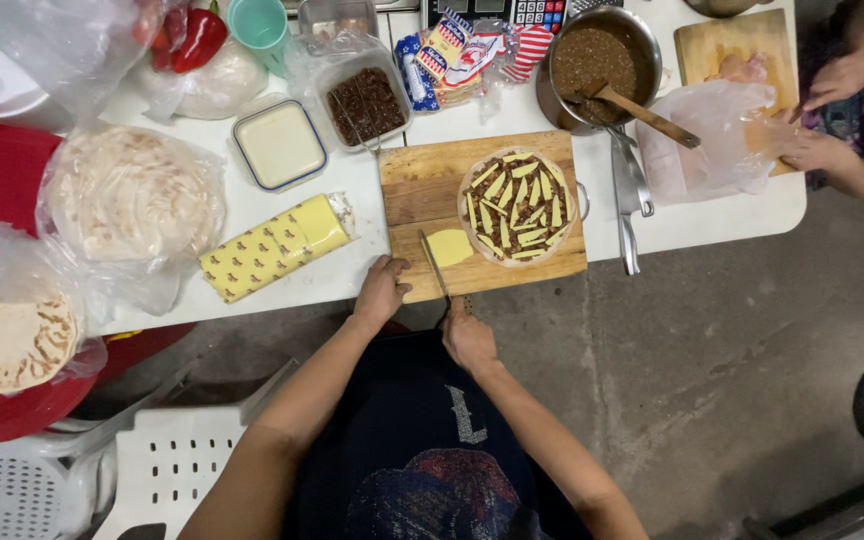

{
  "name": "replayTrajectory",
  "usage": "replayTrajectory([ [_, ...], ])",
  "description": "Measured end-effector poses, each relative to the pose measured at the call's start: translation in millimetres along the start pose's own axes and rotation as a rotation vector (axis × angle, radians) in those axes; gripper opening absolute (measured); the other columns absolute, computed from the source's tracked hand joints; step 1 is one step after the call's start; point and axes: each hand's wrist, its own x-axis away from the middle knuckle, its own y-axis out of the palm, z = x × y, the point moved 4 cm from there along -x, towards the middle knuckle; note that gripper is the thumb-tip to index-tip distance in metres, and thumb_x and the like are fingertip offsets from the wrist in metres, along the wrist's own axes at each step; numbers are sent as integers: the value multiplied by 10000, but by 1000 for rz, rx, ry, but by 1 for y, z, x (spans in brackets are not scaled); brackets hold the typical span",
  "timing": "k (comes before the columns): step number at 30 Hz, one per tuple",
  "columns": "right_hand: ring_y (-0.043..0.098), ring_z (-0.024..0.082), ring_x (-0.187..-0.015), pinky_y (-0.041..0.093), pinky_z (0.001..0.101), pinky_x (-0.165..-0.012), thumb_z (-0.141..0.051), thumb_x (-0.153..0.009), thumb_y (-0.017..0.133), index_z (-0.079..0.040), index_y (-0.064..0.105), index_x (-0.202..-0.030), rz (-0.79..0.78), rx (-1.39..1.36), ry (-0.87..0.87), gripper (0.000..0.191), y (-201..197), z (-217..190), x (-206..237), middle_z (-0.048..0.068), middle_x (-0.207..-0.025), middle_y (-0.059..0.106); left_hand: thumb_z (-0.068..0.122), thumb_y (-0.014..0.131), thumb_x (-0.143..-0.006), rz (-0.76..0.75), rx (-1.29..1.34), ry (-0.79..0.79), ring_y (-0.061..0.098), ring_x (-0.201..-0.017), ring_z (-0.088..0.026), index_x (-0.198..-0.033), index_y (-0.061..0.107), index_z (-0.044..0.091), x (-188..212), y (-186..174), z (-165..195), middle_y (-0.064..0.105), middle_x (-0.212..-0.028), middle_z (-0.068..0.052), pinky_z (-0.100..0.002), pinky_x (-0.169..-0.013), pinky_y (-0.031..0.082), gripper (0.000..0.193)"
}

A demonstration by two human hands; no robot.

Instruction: The person slices a block of cheese into thin strips and arranges them on a round food item topped with a brown filling. They then place a flatbread on top of the assembled item.

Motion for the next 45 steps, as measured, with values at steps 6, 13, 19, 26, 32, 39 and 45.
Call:
replayTrajectory([
  [6, 697, 501, -798, 541, 603, -727, -197, -974, 509, -30, 417, -1225, -48, -2, 14, 315, 3, -1, -4, 308, -853, 705, 16, 778, -801, -1, -27, -27, 633, -1048, -334, -1177, 683, 26, 2, -1, 1, 628, -1102, -153, -409, -925, 527, 388],
  [13, 629, 502, -1068, 494, 592, -908, -236, -1016, 467, -82, 379, -1430, -67, -427, -31, 450, -2, 12, -9, 323, -1127, 653, 1, 716, -859, 179, 80, 32, 681, -1025, -356, -1181, 686, 6, -8, 10, 0, 686, -1145, -179, -389, -911, 541, 323],
  [19, 645, 518, -969, 512, 592, -842, -285, -1049, 451, -69, 493, -1270, -19, -380, -40, 312, -13, 23, 4, 309, -1022, 676, 62, 662, -965, 125, 794, -324, 702, -858, -187, -1232, 686, -7, -29, 39, 10, 752, -1043, -121, -300, -760, 594, 276],
  [26, 664, 525, -792, 518, 620, -738, -301, -1050, 431, -79, 486, -1109, 121, -238, 54, 236, -43, 36, 20, 298, -820, 687, 80, 738, -933, 96, 880, -411, 706, -817, -161, -1136, 693, -47, -57, 66, 48, 730, -1012, -113, -280, -718, 614, 244],
  [32, 676, 514, -770, 527, 610, -729, -321, -1070, 431, -84, 477, -1103, 199, -322, 214, 244, -57, 77, 26, 289, -789, 689, 70, 729, -931, 33, 782, -219, 696, -785, -153, -1101, 697, -31, -92, 98, 88, 751, -964, -105, -275, -684, 579, 201],
  [39, 671, 516, -740, 520, 608, -716, -360, -1056, 421, -113, 467, -1146, 239, -462, 426, 267, -72, 141, 62, 287, -746, 685, 115, 762, -895, 48, 164, 117, 756, -861, -209, -1102, 749, 38, -145, 114, 143, 781, -962, -137, -333, -781, 588, 221],
  [45, 661, 536, -779, 496, 622, -731, -386, -1057, 417, -133, 475, -1164, 229, -556, 584, 281, -73, 185, 97, 294, -779, 693, 53, 686, -920, -47, -113, 319, 726, -950, -359, -1093, 767, 19, -180, 143, 198, 747, -1060, -223, -416, -883, 566, 194],
])
